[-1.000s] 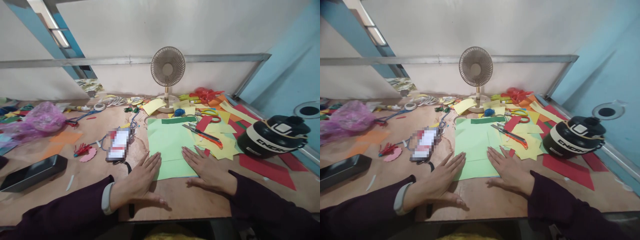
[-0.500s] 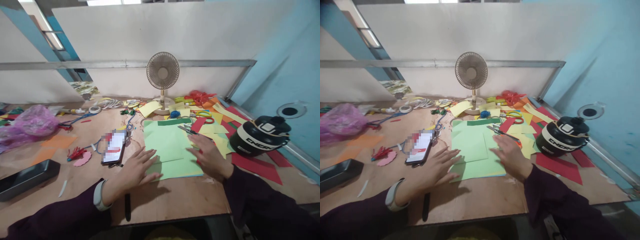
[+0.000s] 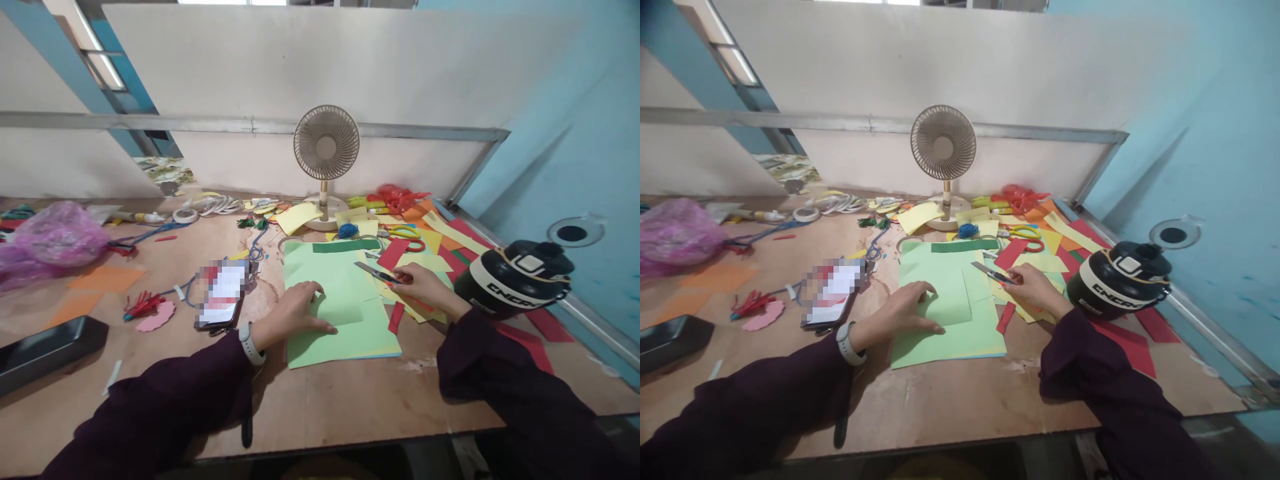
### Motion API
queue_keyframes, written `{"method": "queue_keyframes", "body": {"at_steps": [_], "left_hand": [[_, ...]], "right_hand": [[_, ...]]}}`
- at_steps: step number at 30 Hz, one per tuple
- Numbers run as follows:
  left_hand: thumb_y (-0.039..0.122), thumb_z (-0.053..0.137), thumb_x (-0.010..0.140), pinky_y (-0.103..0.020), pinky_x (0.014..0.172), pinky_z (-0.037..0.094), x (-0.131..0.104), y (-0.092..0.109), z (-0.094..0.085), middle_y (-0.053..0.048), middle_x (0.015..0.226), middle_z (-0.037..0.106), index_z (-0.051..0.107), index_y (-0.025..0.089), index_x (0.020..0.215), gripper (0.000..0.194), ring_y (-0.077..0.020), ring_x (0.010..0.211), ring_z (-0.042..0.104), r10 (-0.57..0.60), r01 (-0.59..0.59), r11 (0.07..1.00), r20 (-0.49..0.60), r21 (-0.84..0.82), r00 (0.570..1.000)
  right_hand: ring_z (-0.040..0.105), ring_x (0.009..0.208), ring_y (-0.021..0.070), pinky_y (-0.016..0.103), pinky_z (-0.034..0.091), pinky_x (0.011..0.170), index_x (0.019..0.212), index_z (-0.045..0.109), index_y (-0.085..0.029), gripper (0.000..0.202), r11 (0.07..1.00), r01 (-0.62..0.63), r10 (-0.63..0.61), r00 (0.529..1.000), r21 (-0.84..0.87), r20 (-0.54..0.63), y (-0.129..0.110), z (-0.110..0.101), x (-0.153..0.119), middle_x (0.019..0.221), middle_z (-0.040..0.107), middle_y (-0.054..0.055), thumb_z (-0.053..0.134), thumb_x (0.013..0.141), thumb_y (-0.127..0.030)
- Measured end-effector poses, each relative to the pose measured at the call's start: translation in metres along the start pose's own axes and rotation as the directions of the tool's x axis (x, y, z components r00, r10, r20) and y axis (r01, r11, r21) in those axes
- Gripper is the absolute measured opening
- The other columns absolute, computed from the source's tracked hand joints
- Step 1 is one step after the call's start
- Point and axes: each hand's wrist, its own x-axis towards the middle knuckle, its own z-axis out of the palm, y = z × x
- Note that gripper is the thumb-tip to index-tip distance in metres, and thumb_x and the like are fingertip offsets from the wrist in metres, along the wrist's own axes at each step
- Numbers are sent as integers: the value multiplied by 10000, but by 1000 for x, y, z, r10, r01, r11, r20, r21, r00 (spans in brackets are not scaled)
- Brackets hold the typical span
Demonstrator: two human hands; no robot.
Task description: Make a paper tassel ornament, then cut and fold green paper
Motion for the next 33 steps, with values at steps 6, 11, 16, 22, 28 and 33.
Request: {"method": "queue_keyframes", "body": {"at_steps": [6,11,16,22,28,33], "left_hand": [[615,741,605,-296,610,419,-1,-4,-1,-51,882,605,537,181,934,581,-223,751,579,-32,33,996,13,-83,999],[550,623,784,-270,548,372,-7,-7,-7,-15,733,598,547,182,971,420,-179,626,555,-10,18,995,78,-93,997],[532,575,840,-238,537,356,-11,-10,-17,28,625,530,553,183,804,351,-132,584,501,68,-60,986,49,-156,996],[495,588,852,-235,558,360,-9,-11,-18,26,632,540,570,174,806,325,-130,598,500,98,-80,980,91,-184,991],[499,580,866,-263,599,426,-7,-14,-14,-21,747,636,606,165,873,335,-158,655,576,99,-85,987,103,-134,990],[473,578,883,-444,1008,393,-4,-17,-16,-113,1325,547,491,224,1318,509,-285,1199,515,279,-267,948,-52,173,959]], "right_hand": [[605,815,252,340,469,698,856,633,-176,211,995,-92,93,995,36,-34,3,-7,-5,884,652,91,587,725,-335],[618,867,259,379,469,758,997,604,-208,298,974,-63,78,995,217,-63,0,-16,-9,949,684,72,555,809,-434],[629,949,258,386,488,832,1004,623,-172,451,799,-53,-57,985,599,163,-5,-16,-9,1014,684,86,661,728,-527],[636,895,233,343,488,789,1032,644,-148,457,834,-87,-153,912,544,380,-9,-22,-8,978,691,74,654,744,-504],[623,863,227,334,483,768,961,693,-174,324,924,60,-210,905,376,370,-17,-18,-9,927,691,59,636,758,-420],[621,803,215,313,476,733,921,713,-183,342,931,79,-213,910,356,355,-17,-11,-9,866,701,48,639,746,-468]]}}
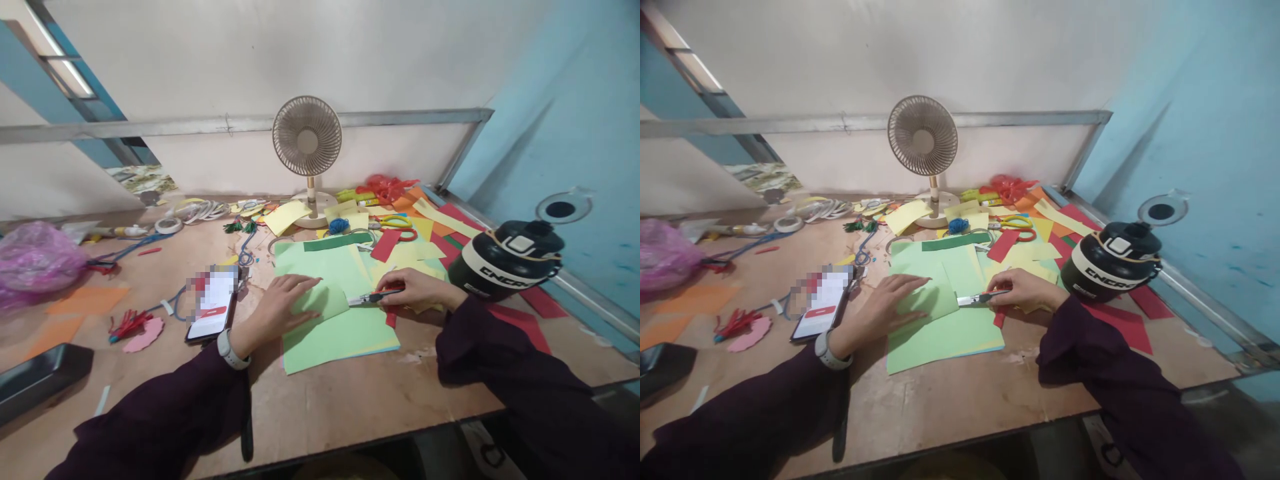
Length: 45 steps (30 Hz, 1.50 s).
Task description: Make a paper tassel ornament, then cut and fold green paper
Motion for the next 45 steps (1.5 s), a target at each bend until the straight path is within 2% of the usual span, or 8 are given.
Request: {"method": "queue_keyframes", "body": {"at_steps": [3,6,10,22,30,34,40,45], "left_hand": [[334,434,982,-488,1162,145,2,-4,3,-25,1527,310,391,313,1410,431,-254,1423,226,207,-219,967,99,131,973],[316,345,1015,-446,1180,101,1,-7,9,-1,1544,258,262,315,1475,468,-212,1443,158,280,-308,946,224,102,933],[361,279,1027,-391,1186,89,-1,-7,14,11,1554,215,186,308,1498,483,-179,1443,146,267,-290,956,298,35,916],[379,274,1026,-410,1176,86,1,-6,13,-9,1559,190,260,321,1478,456,-196,1443,150,253,-271,962,361,0,898],[390,274,1024,-401,1175,88,0,-9,17,0,1557,202,268,335,1474,453,-201,1437,179,262,-270,963,336,-24,905],[379,248,1029,-386,1177,70,0,-8,16,-6,1556,209,155,299,1505,492,-179,1441,160,259,-261,965,328,-39,908],[357,233,1031,-391,1175,84,1,-7,17,-7,1551,226,173,284,1504,482,-179,1439,168,246,-243,969,329,-49,912],[355,235,1032,-383,1175,82,1,-7,18,-5,1553,219,172,281,1504,482,-172,1439,170,243,-243,969,328,-41,913]], "right_hand": [[617,788,212,306,470,724,919,719,-184,379,1000,-7,7,1000,10,-6,2,0,0,854,700,49,652,728,-504],[611,763,205,300,464,713,925,723,-180,405,1000,-12,12,1000,22,9,3,0,0,834,695,50,659,723,-525],[599,750,199,292,453,701,952,724,-181,437,999,8,-9,999,43,36,6,1,-1,827,686,49,663,724,-549],[569,765,158,271,436,734,1202,662,-190,447,982,191,-190,973,7,130,6,6,-1,838,593,51,551,873,-471],[581,786,168,280,437,744,1191,668,-175,458,987,154,-158,970,38,186,9,5,-4,867,612,61,573,856,-472],[582,813,180,278,431,739,1191,639,-182,435,990,138,-139,978,14,156,-4,7,-6,913,638,62,553,868,-461],[562,713,174,269,411,667,966,595,-181,334,997,71,-68,991,-19,118,-19,16,-4,798,651,38,561,847,-490],[570,717,174,271,416,665,931,611,-179,348,997,69,-75,986,39,149,-19,18,-4,805,655,46,541,853,-512]]}}
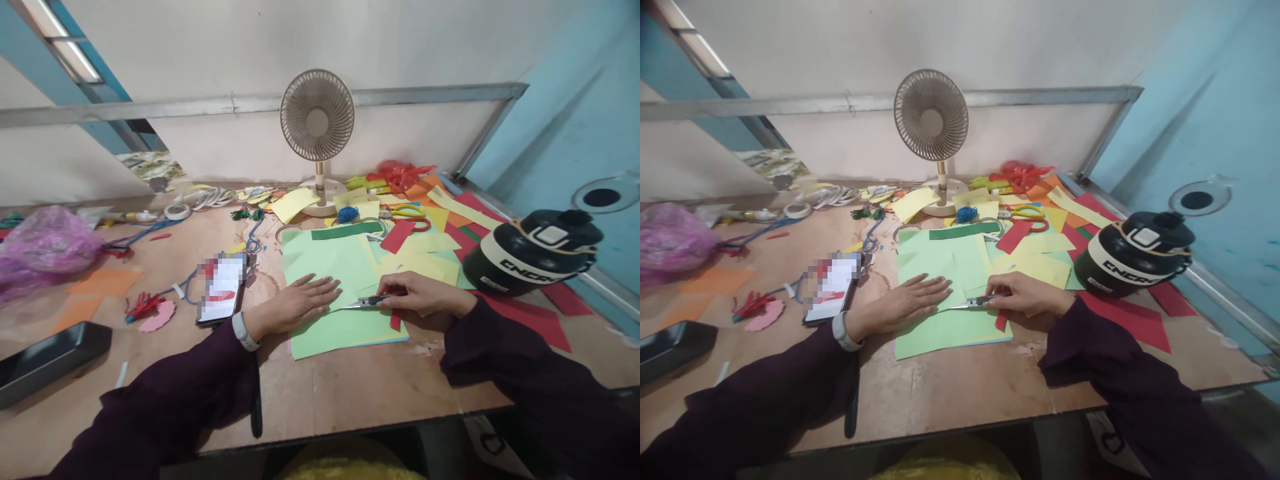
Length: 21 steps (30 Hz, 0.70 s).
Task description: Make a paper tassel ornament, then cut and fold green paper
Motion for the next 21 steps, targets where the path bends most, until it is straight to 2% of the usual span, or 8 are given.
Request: {"method": "queue_keyframes", "body": {"at_steps": [4,10,12,16,18,21], "left_hand": [[353,234,1033,-378,1175,82,-1,-2,1,-1,1555,210,156,290,1506,484,-168,1440,165,6,-6,1000,-3,0,1000],[358,253,1029,-391,1179,87,4,3,8,-21,1553,223,199,258,1499,483,-171,1445,139,-27,28,999,-35,20,999],[351,276,1025,-421,1177,103,7,6,8,-47,1555,215,250,243,1487,476,-197,1447,133,-41,43,999,-71,18,997],[350,313,1015,-449,1167,160,5,4,-1,-73,1529,295,376,251,1437,438,-231,1424,231,-80,74,996,-115,-51,990],[346,305,1018,-425,1168,173,0,-2,-10,-55,1503,357,368,267,1440,434,-210,1409,276,-69,60,994,-101,-89,993],[346,285,1024,-393,1163,197,-9,-12,-18,-24,1508,348,355,297,1443,428,-187,1406,282,-44,38,992,-50,-122,998]], "right_hand": [[557,686,163,258,412,627,945,606,-183,330,1000,-20,20,1000,15,11,-6,0,-2,779,639,31,531,862,-493],[562,764,189,276,418,665,965,588,-189,367,986,-16,7,998,-165,-56,-8,0,-2,894,627,46,678,746,-470],[557,769,194,290,416,678,957,612,-197,331,973,-1,-21,996,-233,-89,-4,-1,-2,888,617,48,650,774,-470],[569,823,210,317,421,735,951,671,-212,316,966,42,-72,991,-256,-110,2,-3,-3,911,610,61,617,806,-487],[575,824,214,321,422,736,958,683,-211,320,968,39,-69,991,-248,-115,3,-4,-4,902,613,61,621,805,-485],[582,831,216,320,426,739,973,688,-205,330,971,35,-66,990,-236,-125,3,-2,-4,900,617,62,624,807,-482]]}}
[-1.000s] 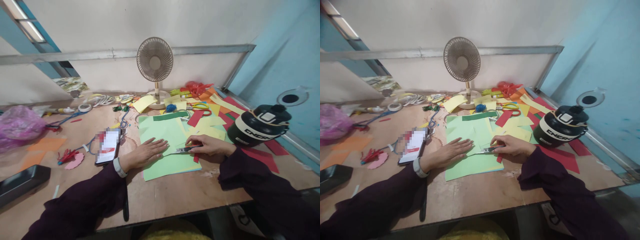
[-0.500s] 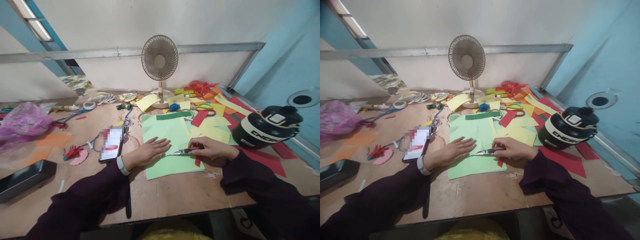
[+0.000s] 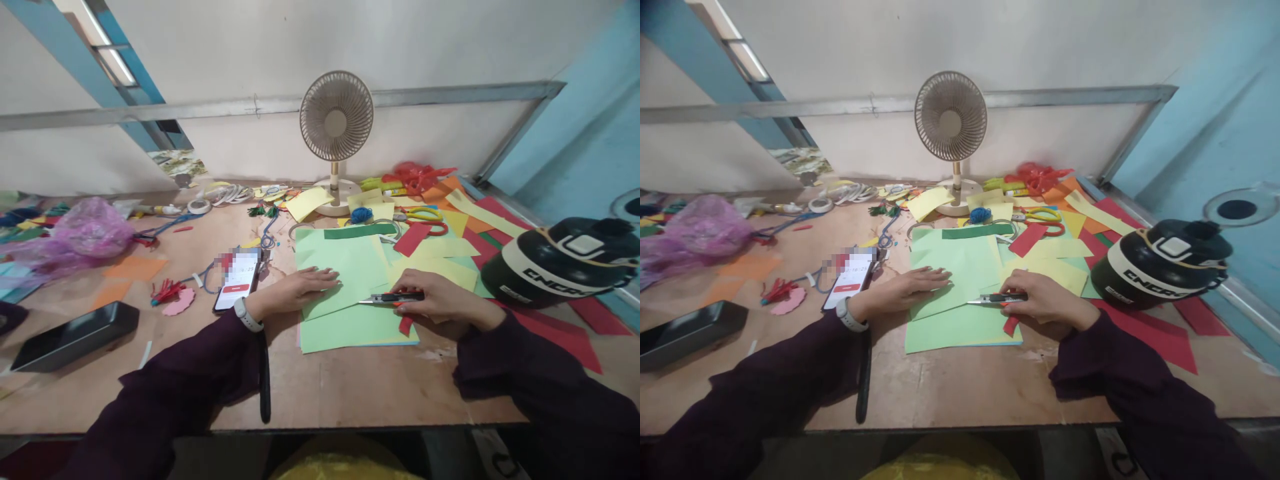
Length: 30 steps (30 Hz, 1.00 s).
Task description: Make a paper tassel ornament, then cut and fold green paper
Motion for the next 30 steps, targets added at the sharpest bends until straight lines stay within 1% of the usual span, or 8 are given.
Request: {"method": "queue_keyframes", "body": {"at_steps": [4,7,11,17,21,27,30], "left_hand": [[325,278,1029,-392,1164,189,-4,-5,1,-17,1510,344,356,310,1440,418,-175,1402,289,-5,5,1000,38,15,999],[298,284,1028,-392,1165,183,-4,-6,5,-26,1508,346,373,294,1433,414,-173,1404,284,11,-13,999,33,38,999],[276,297,1025,-396,1168,182,-4,-10,8,-19,1512,337,344,306,1445,424,-167,1402,289,32,-33,998,20,46,999],[258,309,1022,-412,1175,163,-6,-12,10,-12,1522,316,336,310,1449,432,-181,1410,270,37,-38,997,22,65,999],[256,329,1019,-417,1172,172,-6,-11,10,-7,1518,324,344,322,1442,429,-178,1409,274,34,-35,997,18,64,999],[240,331,1018,-416,1174,167,-6,-12,10,-8,1525,309,338,309,1445,432,-173,1413,261,39,-41,997,26,71,999],[245,338,1017,-425,1171,170,-6,-12,11,-5,1520,318,342,322,1441,431,-178,1412,265,42,-43,998,10,51,999]], "right_hand": [[586,845,212,314,431,752,990,688,-204,322,1000,26,-25,999,17,-26,-3,4,1,907,621,61,622,813,-466],[583,845,206,309,431,744,994,677,-208,294,1000,31,-31,999,-1,-41,-7,8,2,933,625,60,617,822,-440],[583,828,203,315,436,733,989,667,-213,284,999,17,-18,998,-28,-54,-14,11,4,934,630,63,612,827,-439],[599,853,199,315,449,763,1018,680,-218,296,999,44,-44,998,11,-51,-21,15,7,950,621,68,582,854,-443],[603,838,195,308,450,751,1001,698,-221,291,998,48,-47,998,27,-43,-20,13,7,921,624,59,598,841,-442],[605,829,188,292,444,744,961,699,-225,291,997,48,-49,999,68,8,-11,11,3,890,635,42,633,817,-469],[601,832,191,295,443,743,970,691,-224,292,997,49,-49,999,56,1,-14,13,6,903,635,46,635,817,-466]]}}
